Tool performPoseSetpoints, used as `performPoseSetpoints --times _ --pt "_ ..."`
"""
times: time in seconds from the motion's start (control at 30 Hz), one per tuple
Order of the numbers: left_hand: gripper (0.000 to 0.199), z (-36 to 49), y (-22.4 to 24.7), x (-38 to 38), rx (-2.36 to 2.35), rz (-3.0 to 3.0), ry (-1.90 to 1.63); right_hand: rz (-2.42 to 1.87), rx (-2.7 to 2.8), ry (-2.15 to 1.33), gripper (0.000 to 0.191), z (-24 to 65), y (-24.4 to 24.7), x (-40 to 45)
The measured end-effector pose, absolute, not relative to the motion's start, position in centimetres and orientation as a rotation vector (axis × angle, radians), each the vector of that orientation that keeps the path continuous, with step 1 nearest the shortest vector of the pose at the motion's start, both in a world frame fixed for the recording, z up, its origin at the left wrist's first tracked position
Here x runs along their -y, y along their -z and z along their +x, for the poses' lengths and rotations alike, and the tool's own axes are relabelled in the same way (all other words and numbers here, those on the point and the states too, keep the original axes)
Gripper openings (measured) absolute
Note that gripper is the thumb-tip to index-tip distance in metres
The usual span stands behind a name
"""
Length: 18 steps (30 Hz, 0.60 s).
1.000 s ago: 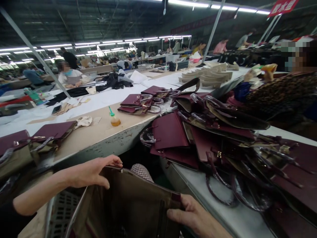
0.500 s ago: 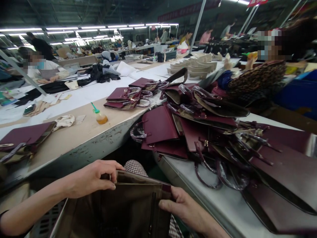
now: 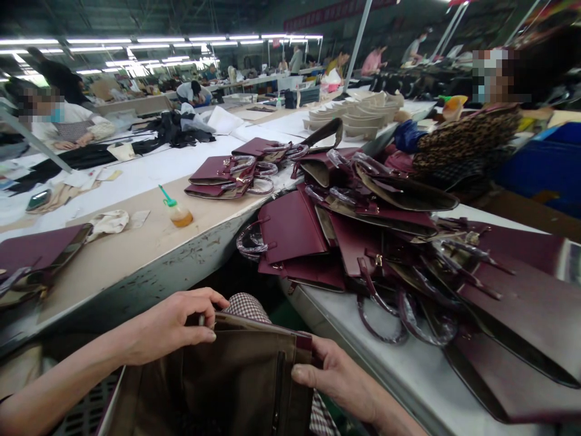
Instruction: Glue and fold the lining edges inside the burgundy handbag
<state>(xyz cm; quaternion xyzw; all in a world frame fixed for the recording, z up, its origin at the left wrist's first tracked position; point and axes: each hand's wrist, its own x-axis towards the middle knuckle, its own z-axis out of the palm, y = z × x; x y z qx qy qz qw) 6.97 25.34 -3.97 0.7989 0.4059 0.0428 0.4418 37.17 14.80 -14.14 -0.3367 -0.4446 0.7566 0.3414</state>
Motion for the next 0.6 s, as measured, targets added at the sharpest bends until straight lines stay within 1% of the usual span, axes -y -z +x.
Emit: performPoseSetpoints --times 0.13,0.37,0.47,0.6 --pt "0.013 6.7 3.9 -25.0 -0.994 1.999 -0.113 -0.904 1.254 -1.888 0.05 37.0 13.1 -15.0" --pt "0.011 6.5 3.4 -24.1 -1.044 2.019 -0.141 -1.132 1.575 -1.648 0.041 36.4 9.8 -17.1" --pt "0.007 5.7 3.3 -23.9 -1.099 2.037 -0.102 -1.151 1.562 -1.601 0.042 35.9 8.9 -19.4" --pt "0.008 4.0 3.5 -24.0 -1.115 2.08 -0.128 -1.124 1.637 -1.571 0.043 33.8 8.7 -24.2"
